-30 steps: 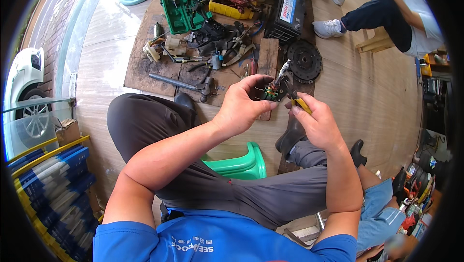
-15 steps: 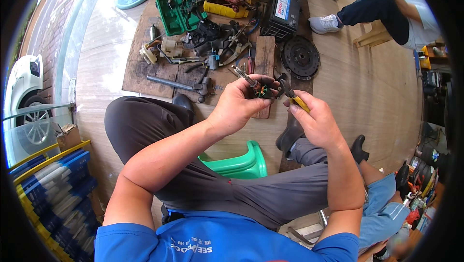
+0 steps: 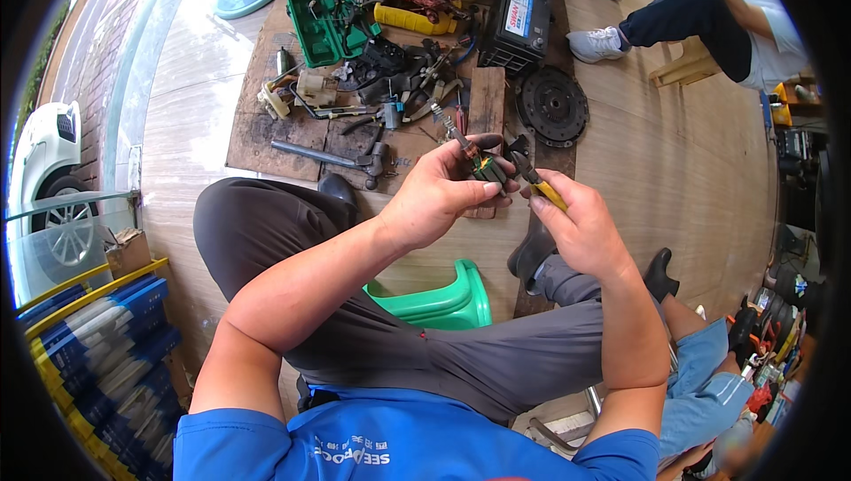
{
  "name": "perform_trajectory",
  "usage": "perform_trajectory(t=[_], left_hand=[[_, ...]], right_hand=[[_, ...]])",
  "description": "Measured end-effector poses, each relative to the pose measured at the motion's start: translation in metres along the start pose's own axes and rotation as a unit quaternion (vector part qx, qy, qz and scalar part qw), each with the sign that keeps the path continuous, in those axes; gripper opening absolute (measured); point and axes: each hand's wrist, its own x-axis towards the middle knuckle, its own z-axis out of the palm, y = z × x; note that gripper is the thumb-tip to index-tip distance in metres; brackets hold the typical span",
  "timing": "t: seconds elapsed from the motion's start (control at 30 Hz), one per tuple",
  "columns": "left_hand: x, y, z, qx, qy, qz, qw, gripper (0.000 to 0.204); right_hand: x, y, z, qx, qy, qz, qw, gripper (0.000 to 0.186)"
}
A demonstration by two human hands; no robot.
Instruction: The person sits on a low stool and works on a small electronic component with wires. They use pliers to strip wire insulation and manipulate the wires and component with their hands. The person continues to adjust and connect wires throughout the clip.
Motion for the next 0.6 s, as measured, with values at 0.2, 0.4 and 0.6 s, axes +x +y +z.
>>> perform_trajectory(t=[0.2,0.4,0.6], left_hand=[[-0.0001,-0.0003,-0.0034,-0.003,-0.005,-0.006,1.0,0.05],[-0.0001,-0.0009,-0.0024,-0.009,0.003,-0.007,1.0,0.05],[0.0021,-0.001,-0.0046,-0.023,-0.012,0.007,1.0,0.055]], right_hand=[[-0.001,-0.0053,-0.0018,-0.01,-0.005,0.008,1.0,0.03],[-0.002,-0.0036,-0.0015,-0.006,-0.003,-0.004,1.0,0.031],[-0.0028,-0.0086,-0.0044,0.008,-0.016,0.026,1.0,0.031]])
